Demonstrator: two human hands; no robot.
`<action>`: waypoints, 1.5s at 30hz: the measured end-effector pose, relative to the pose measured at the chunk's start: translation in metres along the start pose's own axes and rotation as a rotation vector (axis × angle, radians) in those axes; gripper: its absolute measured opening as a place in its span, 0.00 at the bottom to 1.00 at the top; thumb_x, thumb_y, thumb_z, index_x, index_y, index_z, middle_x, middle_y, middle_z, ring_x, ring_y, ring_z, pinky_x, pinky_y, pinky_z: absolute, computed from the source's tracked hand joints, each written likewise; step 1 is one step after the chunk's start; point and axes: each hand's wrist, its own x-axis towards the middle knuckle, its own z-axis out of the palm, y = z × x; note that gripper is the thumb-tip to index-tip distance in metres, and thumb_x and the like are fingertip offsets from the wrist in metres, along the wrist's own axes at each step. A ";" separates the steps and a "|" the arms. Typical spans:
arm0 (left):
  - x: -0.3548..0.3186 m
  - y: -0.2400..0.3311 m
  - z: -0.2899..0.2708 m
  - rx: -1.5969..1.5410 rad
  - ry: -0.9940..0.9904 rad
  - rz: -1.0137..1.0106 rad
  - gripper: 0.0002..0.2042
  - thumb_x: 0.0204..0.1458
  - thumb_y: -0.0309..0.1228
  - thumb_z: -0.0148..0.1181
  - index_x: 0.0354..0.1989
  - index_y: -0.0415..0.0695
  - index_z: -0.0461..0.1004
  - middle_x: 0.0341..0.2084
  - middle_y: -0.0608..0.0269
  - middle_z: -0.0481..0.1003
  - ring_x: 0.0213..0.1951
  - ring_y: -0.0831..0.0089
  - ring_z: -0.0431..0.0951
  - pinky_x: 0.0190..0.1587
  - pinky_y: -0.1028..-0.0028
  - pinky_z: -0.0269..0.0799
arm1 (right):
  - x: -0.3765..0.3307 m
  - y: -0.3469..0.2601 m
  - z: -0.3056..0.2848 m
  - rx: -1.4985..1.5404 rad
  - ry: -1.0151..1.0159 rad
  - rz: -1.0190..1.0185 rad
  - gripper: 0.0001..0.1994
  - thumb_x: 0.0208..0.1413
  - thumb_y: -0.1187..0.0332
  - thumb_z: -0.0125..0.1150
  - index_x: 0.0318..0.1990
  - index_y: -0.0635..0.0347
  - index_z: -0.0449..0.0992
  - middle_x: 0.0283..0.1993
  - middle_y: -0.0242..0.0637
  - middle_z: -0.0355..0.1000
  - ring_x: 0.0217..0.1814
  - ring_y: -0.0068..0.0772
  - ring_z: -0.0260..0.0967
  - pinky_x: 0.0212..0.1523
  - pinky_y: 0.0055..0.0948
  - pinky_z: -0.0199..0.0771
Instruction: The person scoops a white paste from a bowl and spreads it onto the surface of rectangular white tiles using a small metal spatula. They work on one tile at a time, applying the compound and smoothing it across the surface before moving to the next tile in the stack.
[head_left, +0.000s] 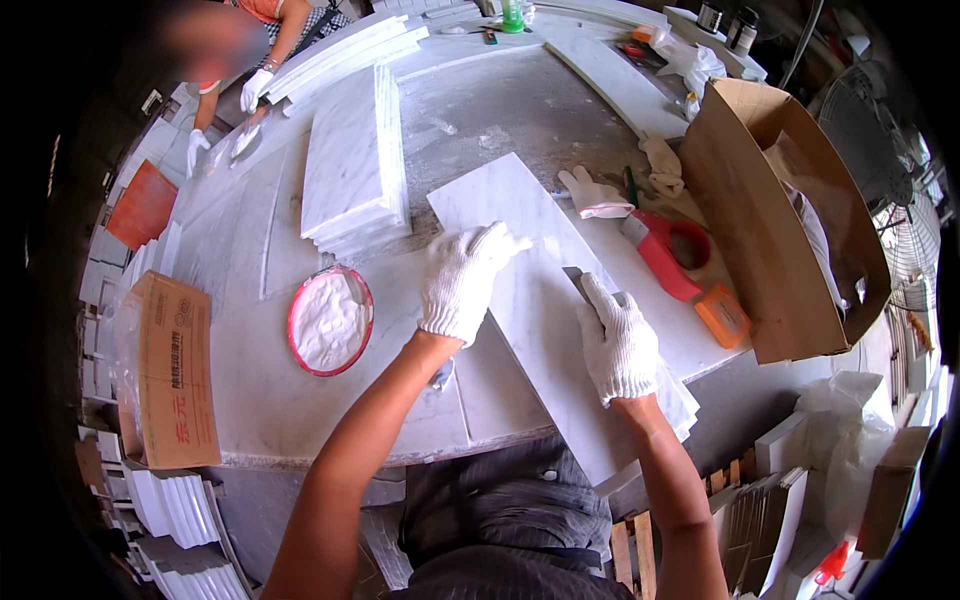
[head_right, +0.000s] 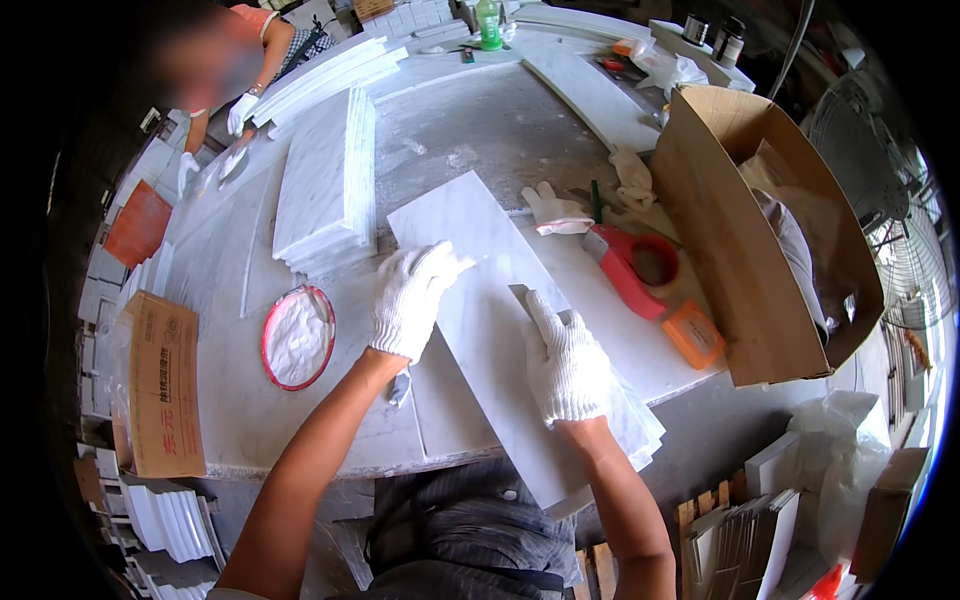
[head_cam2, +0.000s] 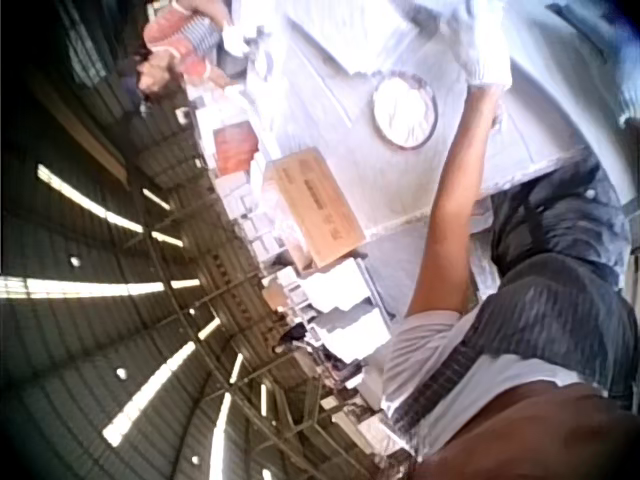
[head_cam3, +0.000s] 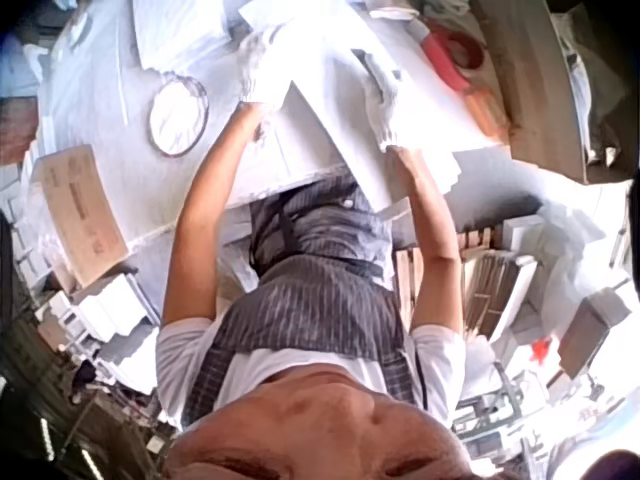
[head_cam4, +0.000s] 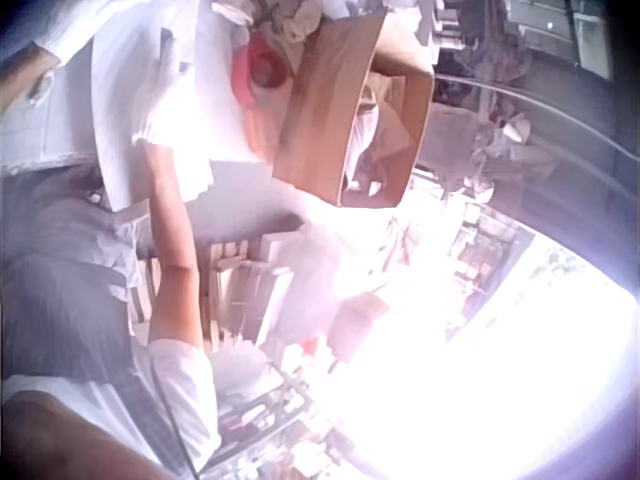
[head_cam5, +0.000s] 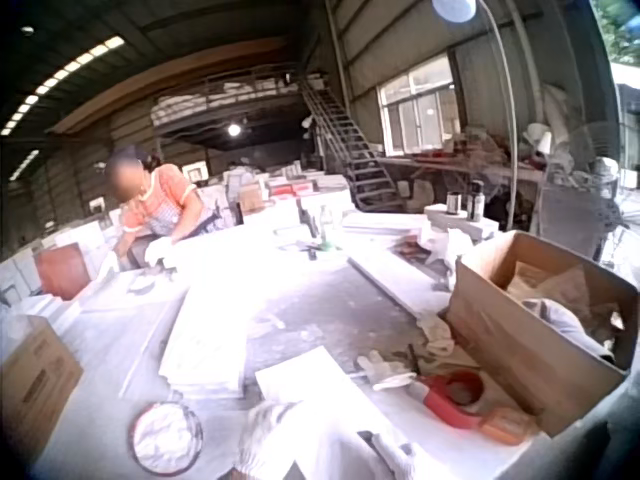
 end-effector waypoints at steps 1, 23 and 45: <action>0.006 0.000 0.002 0.058 -0.014 0.037 0.19 0.52 0.32 0.64 0.54 0.48 0.74 0.42 0.58 0.77 0.46 0.54 0.74 0.52 0.56 0.68 | 0.000 0.000 -0.001 0.016 0.019 0.009 0.19 0.56 0.68 0.60 0.56 0.48 0.77 0.39 0.48 0.75 0.38 0.53 0.75 0.40 0.43 0.76; 0.020 -0.001 0.016 0.331 -0.043 0.170 0.18 0.52 0.29 0.55 0.53 0.55 0.75 0.46 0.60 0.74 0.44 0.56 0.76 0.59 0.52 0.66 | 0.002 0.003 -0.003 0.242 0.136 0.054 0.18 0.57 0.70 0.62 0.56 0.53 0.76 0.39 0.47 0.75 0.38 0.50 0.75 0.41 0.38 0.76; 0.023 0.005 0.012 0.341 -0.065 0.164 0.18 0.51 0.27 0.55 0.51 0.54 0.75 0.42 0.61 0.73 0.42 0.58 0.76 0.58 0.53 0.66 | 0.002 0.002 -0.001 0.256 0.160 0.046 0.18 0.56 0.70 0.63 0.56 0.53 0.77 0.38 0.45 0.75 0.35 0.47 0.75 0.39 0.36 0.76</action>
